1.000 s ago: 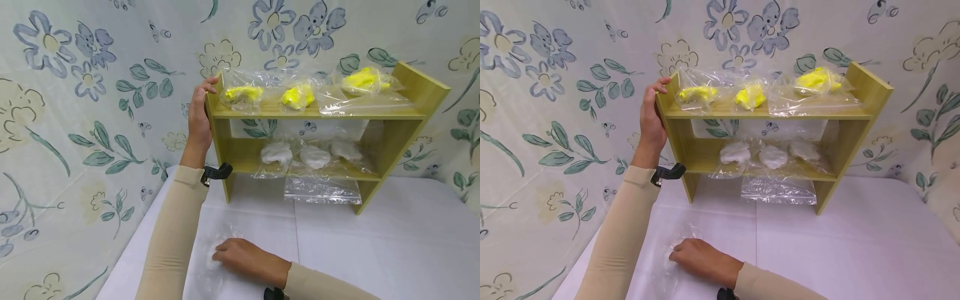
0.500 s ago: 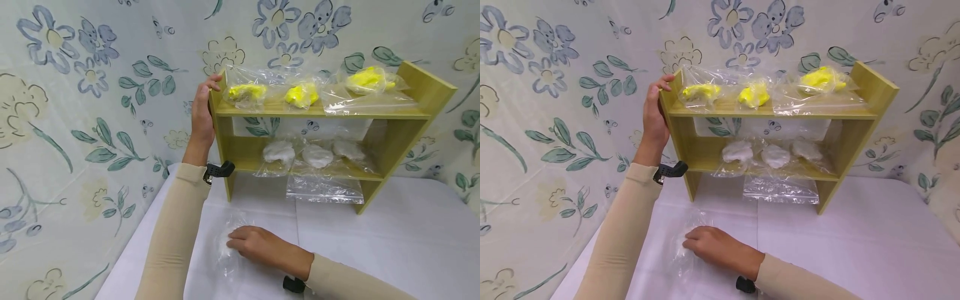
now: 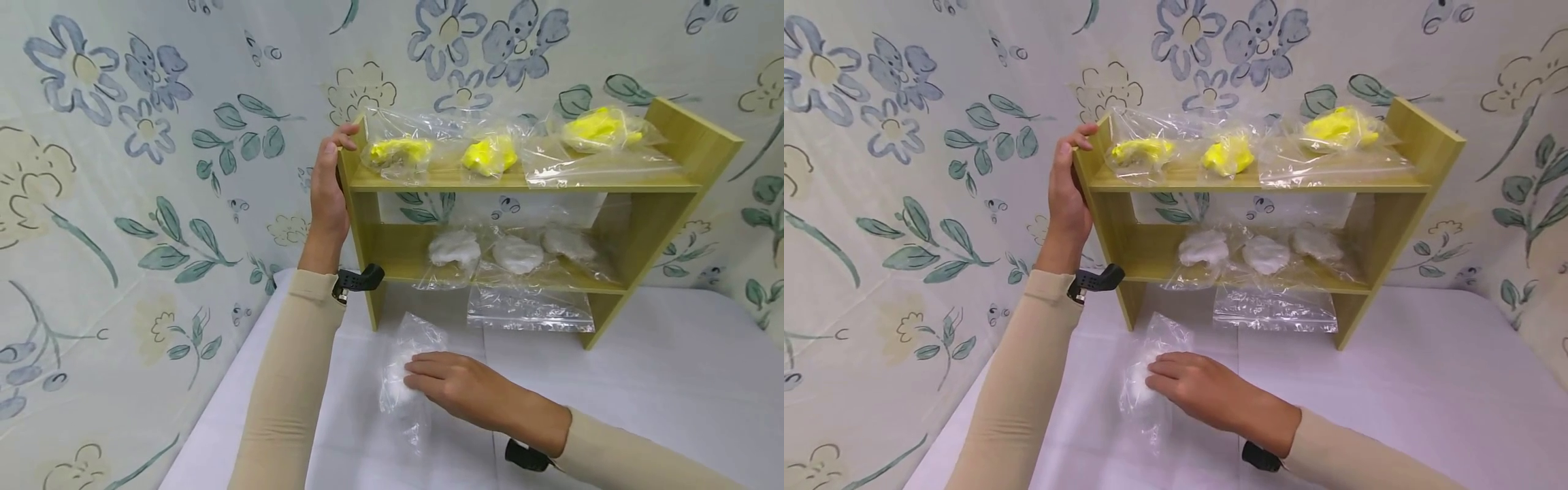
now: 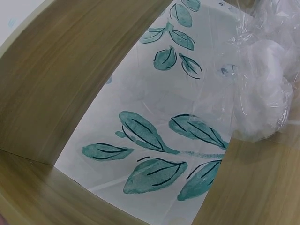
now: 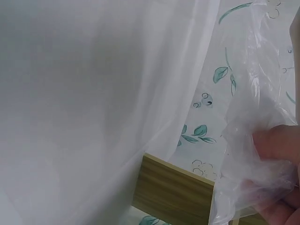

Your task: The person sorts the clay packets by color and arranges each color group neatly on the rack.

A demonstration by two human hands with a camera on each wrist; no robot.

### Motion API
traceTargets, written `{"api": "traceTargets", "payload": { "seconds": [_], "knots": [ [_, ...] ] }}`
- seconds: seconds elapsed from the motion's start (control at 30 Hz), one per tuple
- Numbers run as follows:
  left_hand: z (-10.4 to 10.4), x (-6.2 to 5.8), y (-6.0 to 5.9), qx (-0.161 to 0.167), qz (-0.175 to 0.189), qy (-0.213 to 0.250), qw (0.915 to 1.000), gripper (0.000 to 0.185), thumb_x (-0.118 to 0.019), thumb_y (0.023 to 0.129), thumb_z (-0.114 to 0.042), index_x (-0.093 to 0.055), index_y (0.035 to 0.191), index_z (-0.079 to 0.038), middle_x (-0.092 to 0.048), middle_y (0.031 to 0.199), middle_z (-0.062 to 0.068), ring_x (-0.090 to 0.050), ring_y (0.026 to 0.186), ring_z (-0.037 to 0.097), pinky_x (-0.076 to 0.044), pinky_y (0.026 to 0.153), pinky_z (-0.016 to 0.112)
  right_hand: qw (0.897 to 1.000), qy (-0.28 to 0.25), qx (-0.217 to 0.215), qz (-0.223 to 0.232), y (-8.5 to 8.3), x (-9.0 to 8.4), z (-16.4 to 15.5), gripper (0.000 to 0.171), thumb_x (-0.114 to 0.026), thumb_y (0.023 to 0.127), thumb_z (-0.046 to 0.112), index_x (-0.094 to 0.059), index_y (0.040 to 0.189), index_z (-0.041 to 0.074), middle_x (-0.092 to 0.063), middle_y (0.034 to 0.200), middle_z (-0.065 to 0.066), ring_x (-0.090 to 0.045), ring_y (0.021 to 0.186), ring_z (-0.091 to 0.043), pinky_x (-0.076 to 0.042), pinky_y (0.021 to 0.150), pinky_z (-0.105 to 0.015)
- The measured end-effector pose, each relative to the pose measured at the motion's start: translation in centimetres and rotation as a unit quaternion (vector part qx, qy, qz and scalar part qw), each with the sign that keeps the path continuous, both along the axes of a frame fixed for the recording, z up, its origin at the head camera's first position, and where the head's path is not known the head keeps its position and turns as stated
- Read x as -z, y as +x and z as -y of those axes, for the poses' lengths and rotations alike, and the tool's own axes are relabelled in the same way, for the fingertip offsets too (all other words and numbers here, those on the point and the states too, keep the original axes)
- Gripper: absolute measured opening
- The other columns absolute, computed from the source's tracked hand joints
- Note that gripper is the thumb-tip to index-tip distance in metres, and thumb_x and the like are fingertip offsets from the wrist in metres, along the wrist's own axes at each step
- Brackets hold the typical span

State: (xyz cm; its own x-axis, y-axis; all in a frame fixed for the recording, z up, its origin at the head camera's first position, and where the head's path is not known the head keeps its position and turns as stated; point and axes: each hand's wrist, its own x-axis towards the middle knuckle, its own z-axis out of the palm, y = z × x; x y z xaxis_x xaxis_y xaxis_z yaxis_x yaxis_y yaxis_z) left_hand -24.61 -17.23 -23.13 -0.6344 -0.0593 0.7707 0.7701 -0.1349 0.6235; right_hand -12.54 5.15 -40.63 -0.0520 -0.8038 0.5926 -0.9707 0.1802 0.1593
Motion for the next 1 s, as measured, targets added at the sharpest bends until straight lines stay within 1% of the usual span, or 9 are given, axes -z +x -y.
{"api": "traceTargets", "payload": {
  "seconds": [0.03, 0.1, 0.17, 0.2, 0.33, 0.6, 0.77, 0.9, 1.0],
  "knots": [
    [0.0, 0.1, 0.0, 0.000, -0.004, 0.000, 1.0000, 0.028, -0.024, 0.099, -0.019, -0.050, 0.096, -0.009, -0.041, 0.142, 0.021, -0.035, 0.136, 0.019, -0.029, 0.110, 0.031, 1.000, -0.005, -0.001, -0.003, 0.0, -0.1, -0.3, 0.021, -0.058, 0.094, 0.004, -0.067, 0.113, 0.006, -0.068, 0.114, -0.005, -0.064, 0.108, -0.020, -0.052, 0.091, -0.030],
    [0.1, 0.1, -0.1, 0.002, -0.008, 0.001, 1.0000, 0.028, -0.024, 0.099, -0.020, -0.051, 0.096, -0.011, -0.041, 0.142, 0.021, -0.036, 0.135, 0.019, -0.030, 0.110, 0.032, 1.000, -0.015, -0.001, -0.007, 0.0, -0.5, -0.9, 0.026, -0.044, 0.102, 0.009, -0.067, 0.113, 0.005, -0.069, 0.114, -0.006, -0.065, 0.108, -0.021, -0.052, 0.091, -0.030],
    [0.1, 0.2, -0.2, 0.004, -0.015, 0.001, 0.9999, 0.028, -0.024, 0.099, -0.020, -0.051, 0.096, -0.011, -0.041, 0.142, 0.022, -0.036, 0.134, 0.020, -0.031, 0.110, 0.035, 1.000, -0.023, -0.002, -0.007, 0.0, -1.1, -1.3, 0.036, -0.033, 0.105, 0.013, -0.068, 0.112, 0.005, -0.069, 0.113, -0.007, -0.065, 0.107, -0.021, -0.052, 0.090, -0.030],
    [0.1, 0.2, -0.3, 0.005, -0.016, 0.002, 0.9999, 0.028, -0.024, 0.099, -0.020, -0.051, 0.095, -0.012, -0.041, 0.141, 0.022, -0.037, 0.134, 0.020, -0.031, 0.110, 0.036, 1.000, -0.028, -0.003, -0.010, 0.1, -1.4, -1.5, 0.038, -0.031, 0.105, 0.013, -0.068, 0.111, 0.004, -0.069, 0.112, -0.007, -0.066, 0.106, -0.021, -0.053, 0.090, -0.030],
    [0.1, 0.1, -0.4, 0.007, -0.017, 0.001, 0.9998, 0.028, -0.024, 0.099, -0.020, -0.051, 0.096, -0.014, -0.040, 0.141, 0.022, -0.037, 0.134, 0.021, -0.031, 0.110, 0.036, 0.999, -0.044, -0.004, -0.022, 0.6, -2.9, -2.2, 0.037, -0.034, 0.105, 0.012, -0.069, 0.110, 0.003, -0.070, 0.111, -0.009, -0.066, 0.104, -0.022, -0.053, 0.088, -0.030],
    [-0.1, 0.2, -0.4, 0.001, -0.016, -0.004, 0.9999, 0.027, -0.025, 0.098, -0.021, -0.051, 0.096, -0.013, -0.041, 0.142, 0.022, -0.037, 0.133, 0.020, -0.031, 0.109, 0.035, 0.995, -0.072, -0.012, -0.067, 1.6, -5.6, -3.3, 0.032, -0.038, 0.104, 0.009, -0.068, 0.112, 0.000, -0.069, 0.112, -0.013, -0.067, 0.102, -0.026, -0.055, 0.085, -0.034],
    [-0.1, 0.0, -0.2, -0.002, -0.010, -0.002, 0.9999, 0.027, -0.025, 0.098, -0.020, -0.051, 0.095, -0.016, -0.043, 0.141, 0.019, -0.037, 0.134, 0.019, -0.031, 0.109, 0.031, 0.993, -0.098, -0.005, -0.065, 1.1, -6.9, -4.1, 0.032, -0.041, 0.102, 0.012, -0.069, 0.109, -0.002, -0.069, 0.111, -0.014, -0.067, 0.100, -0.029, -0.055, 0.083, -0.035],
    [-0.1, 0.0, 0.0, -0.001, 0.003, 0.004, 1.0000, 0.027, -0.025, 0.098, -0.019, -0.051, 0.094, -0.015, -0.044, 0.140, 0.017, -0.036, 0.134, 0.018, -0.030, 0.109, 0.029, 0.993, -0.101, 0.008, -0.057, 0.4, -7.8, -4.8, 0.034, -0.041, 0.102, 0.016, -0.069, 0.110, -0.002, -0.068, 0.112, -0.015, -0.066, 0.101, -0.031, -0.054, 0.087, -0.035],
    [-0.1, 0.0, 0.1, -0.002, 0.004, 0.005, 1.0000, 0.027, -0.025, 0.098, -0.018, -0.051, 0.094, -0.014, -0.045, 0.140, 0.015, -0.036, 0.135, 0.018, -0.030, 0.109, 0.029, 0.993, -0.103, 0.015, -0.061, -0.3, -8.5, -5.1, 0.034, -0.042, 0.103, 0.018, -0.069, 0.111, -0.002, -0.068, 0.113, -0.016, -0.066, 0.101, -0.031, -0.054, 0.087, -0.035]
  ]
}}
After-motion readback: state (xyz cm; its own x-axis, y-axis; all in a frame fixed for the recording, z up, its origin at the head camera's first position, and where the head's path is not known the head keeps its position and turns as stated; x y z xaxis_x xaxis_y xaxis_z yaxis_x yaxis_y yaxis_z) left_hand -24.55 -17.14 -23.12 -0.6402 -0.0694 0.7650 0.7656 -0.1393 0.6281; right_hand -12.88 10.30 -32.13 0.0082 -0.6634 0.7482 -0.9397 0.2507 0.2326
